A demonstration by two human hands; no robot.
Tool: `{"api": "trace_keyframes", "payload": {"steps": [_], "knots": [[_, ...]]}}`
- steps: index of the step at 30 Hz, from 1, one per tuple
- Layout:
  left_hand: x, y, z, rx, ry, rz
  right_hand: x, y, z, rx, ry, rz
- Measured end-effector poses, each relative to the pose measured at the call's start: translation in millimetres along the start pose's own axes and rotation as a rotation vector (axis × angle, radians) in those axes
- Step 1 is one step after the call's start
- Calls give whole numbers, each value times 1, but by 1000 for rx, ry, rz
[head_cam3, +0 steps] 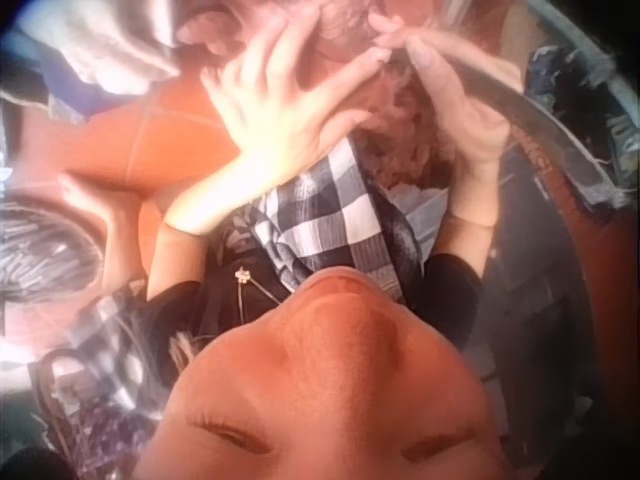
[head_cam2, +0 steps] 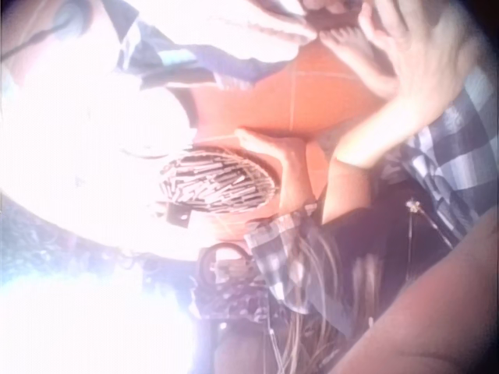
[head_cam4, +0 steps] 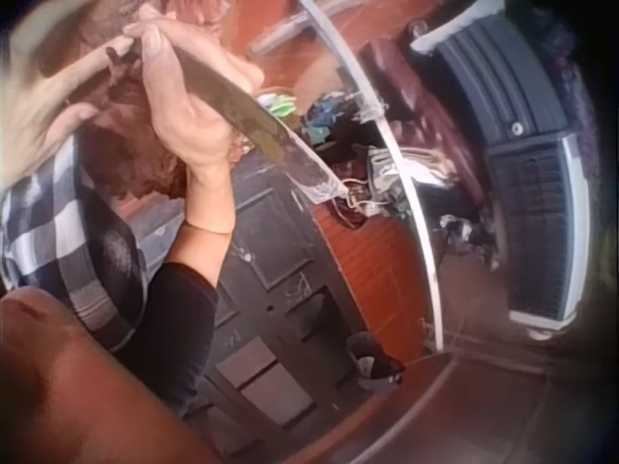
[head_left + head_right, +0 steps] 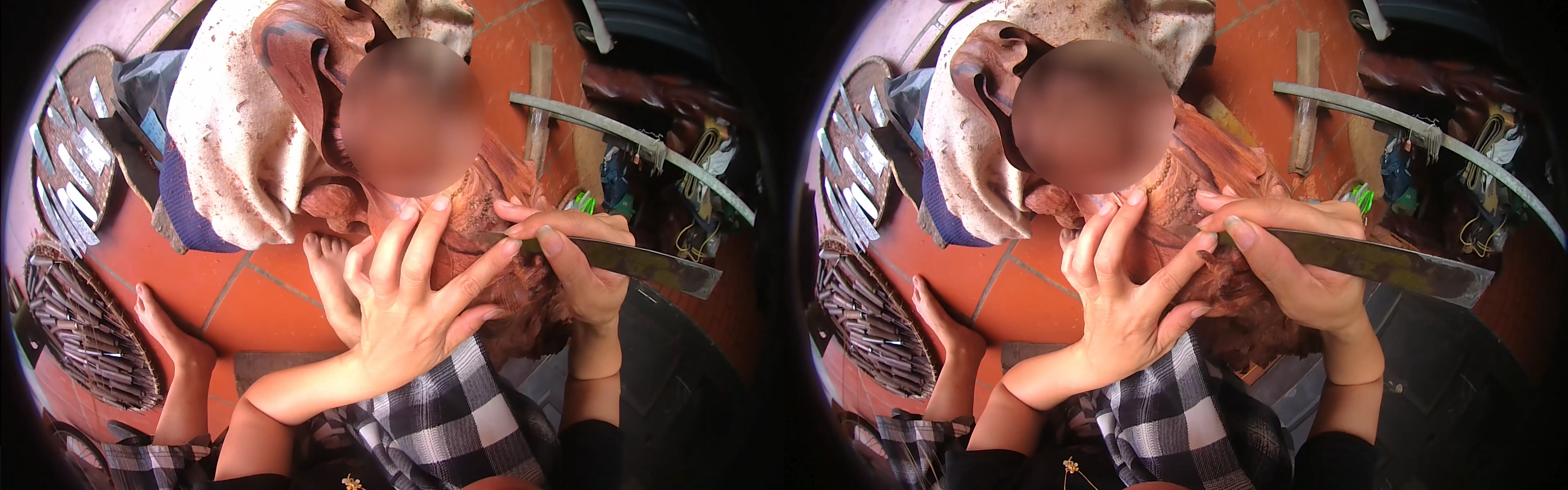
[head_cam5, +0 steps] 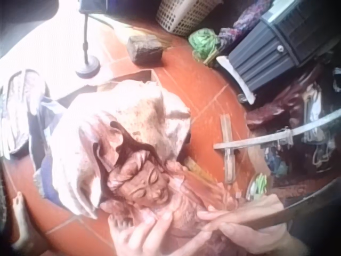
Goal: The person carves a wooden statue of a seated figure using a chisel and sandpaper. They refine details on the face and torso, then sand the surface and apply a liquid finish.
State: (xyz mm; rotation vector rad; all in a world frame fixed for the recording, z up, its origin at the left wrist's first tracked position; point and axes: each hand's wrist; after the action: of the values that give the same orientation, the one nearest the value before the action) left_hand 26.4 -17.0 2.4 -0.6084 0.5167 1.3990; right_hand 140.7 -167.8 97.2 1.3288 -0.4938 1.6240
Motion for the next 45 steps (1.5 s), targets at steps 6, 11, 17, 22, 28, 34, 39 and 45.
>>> {"api": "trace_keyframes", "payload": {"steps": [6, 11, 17, 22, 28, 34, 39, 45], "knots": [[-1, -2, -4, -23, -50, -1, -2, 2, -7, -111, 20, -54], [4, 0, 4, 62, 6, -24, -3, 1, -2, -18, 57, 16], [-2, -4, -3, -22, -50, 6, -5, 3, -2, -63, 25, -10], [6, 0, -3, 12, -34, -23, -4, 1, -2, -14, 51, 26], [1, -3, 3, 43, -24, -6, -1, 0, 1, -22, 55, 6], [0, -2, -4, 0, -54, 3, 6, -5, 2, 17, 87, 14], [3, 0, -7, -27, -50, -15, 15, -14, 4, 132, 207, 52], [5, 2, -12, -67, -35, -18, 16, -19, 2, 143, 223, 3]]}}
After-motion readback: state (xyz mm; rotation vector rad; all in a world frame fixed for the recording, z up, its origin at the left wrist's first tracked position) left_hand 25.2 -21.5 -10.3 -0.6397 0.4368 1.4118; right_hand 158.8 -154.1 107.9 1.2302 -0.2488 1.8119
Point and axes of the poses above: each hand's wrist, its own y-axis away from the middle knuckle, its own z-axis out of the back of the hand, x = y × z, and after that the axes turned 13 degrees about -y, right-handed
